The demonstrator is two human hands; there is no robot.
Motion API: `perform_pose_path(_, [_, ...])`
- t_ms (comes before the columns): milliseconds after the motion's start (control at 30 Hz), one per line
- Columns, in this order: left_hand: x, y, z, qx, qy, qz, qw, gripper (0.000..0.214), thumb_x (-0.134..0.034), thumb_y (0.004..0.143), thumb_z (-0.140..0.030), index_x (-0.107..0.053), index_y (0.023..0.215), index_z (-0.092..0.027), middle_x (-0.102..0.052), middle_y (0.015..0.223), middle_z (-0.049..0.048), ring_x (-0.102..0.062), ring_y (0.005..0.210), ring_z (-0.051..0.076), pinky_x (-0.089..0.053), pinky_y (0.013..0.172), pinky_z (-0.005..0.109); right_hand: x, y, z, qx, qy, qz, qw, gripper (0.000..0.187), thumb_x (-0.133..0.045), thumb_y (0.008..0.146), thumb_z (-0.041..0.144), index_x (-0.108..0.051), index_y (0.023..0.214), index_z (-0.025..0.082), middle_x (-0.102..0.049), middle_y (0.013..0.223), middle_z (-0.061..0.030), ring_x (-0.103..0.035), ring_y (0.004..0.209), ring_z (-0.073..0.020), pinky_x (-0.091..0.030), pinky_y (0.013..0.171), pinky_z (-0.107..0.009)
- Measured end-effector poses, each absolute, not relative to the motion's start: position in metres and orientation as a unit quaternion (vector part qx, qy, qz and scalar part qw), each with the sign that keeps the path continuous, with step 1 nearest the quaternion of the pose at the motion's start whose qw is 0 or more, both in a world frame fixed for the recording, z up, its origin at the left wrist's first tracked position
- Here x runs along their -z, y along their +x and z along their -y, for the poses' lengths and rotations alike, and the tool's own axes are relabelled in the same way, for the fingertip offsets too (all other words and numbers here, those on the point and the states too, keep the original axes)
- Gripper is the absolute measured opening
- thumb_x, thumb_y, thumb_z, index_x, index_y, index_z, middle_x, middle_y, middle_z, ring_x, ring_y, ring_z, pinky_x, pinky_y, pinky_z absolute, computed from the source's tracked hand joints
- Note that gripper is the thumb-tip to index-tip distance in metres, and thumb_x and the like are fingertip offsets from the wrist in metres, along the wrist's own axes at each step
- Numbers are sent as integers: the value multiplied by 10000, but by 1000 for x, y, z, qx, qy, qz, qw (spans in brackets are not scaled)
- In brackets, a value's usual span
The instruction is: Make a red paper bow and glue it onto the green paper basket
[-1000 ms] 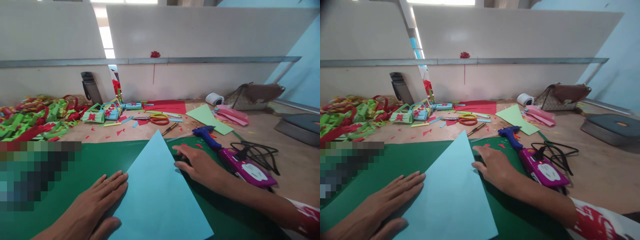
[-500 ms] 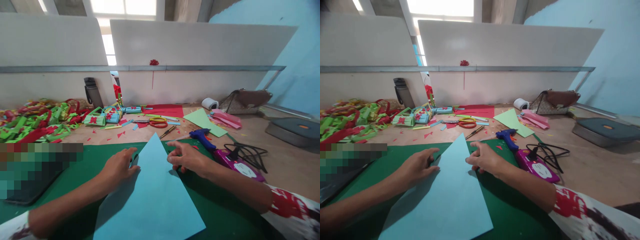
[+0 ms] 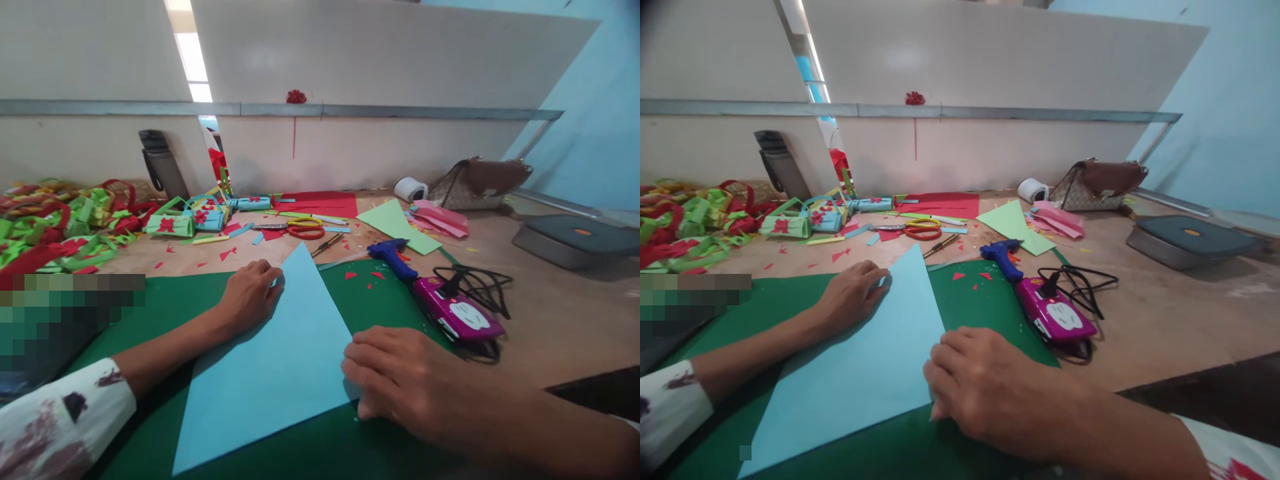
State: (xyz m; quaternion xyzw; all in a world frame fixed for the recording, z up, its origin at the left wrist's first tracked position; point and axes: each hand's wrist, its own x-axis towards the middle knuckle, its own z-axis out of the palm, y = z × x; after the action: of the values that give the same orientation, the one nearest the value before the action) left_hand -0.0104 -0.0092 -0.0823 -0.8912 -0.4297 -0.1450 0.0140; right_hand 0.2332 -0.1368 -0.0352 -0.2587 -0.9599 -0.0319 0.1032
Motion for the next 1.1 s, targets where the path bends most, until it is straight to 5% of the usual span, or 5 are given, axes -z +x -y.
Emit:
perform_pose_path(200, [85, -10, -9, 158, -914, 374, 19, 222, -462, 900, -235, -639, 1021, -177, -600, 965, 90, -568, 858, 215, -460, 760, 349, 47, 238, 161, 215, -274, 935, 58, 294, -382, 865, 98, -644, 995, 73, -699, 918, -182, -625, 816, -301, -465, 699, -439])
perform_pose_path(433, [85, -11, -10, 164, -933, 319, 14, 260, -418, 919, -221, -652, 1018, -163, -612, 975, 105, -554, 918, 230, -458, 813, 386, 47, 237, 151, 272, -262, 925, 35, 378, -398, 837, 73, -599, 1150, 10, -664, 1096, -248, -620, 972, -385, -470, 741, -508])
perform_pose_path(733, [91, -13, -14, 192, -934, 300, 12, 258, -418, 920, -219, -656, 1007, -170, -612, 996, 110, -553, 926, 227, -481, 773, 369, 54, 240, 86, 337, -291, 894, 43, 346, -334, 888, 20, -624, 1076, 10, -680, 1013, -239, -637, 937, -330, -487, 739, -466])
perform_pose_path(900, [91, -11, -11, 207, -930, 302, -12, 269, -413, 920, -212, -668, 992, -163, -614, 987, 119, -552, 933, 236, -476, 796, 386, 59, 232, 81, 260, -252, 923, 129, 332, -318, 930, 81, -607, 1094, 61, -666, 1100, -179, -596, 1030, -279, -470, 836, -432])
perform_pose_path(1100, [81, -13, -9, 228, -918, 314, -85, 270, -443, 886, -205, -685, 987, -142, -640, 1007, 138, -584, 947, 260, -479, 823, 422, 58, 214, 70, -13, -203, 965, 167, 194, -487, 891, 200, -628, 995, 117, -681, 1077, -145, -595, 1047, -229, -459, 853, -370])
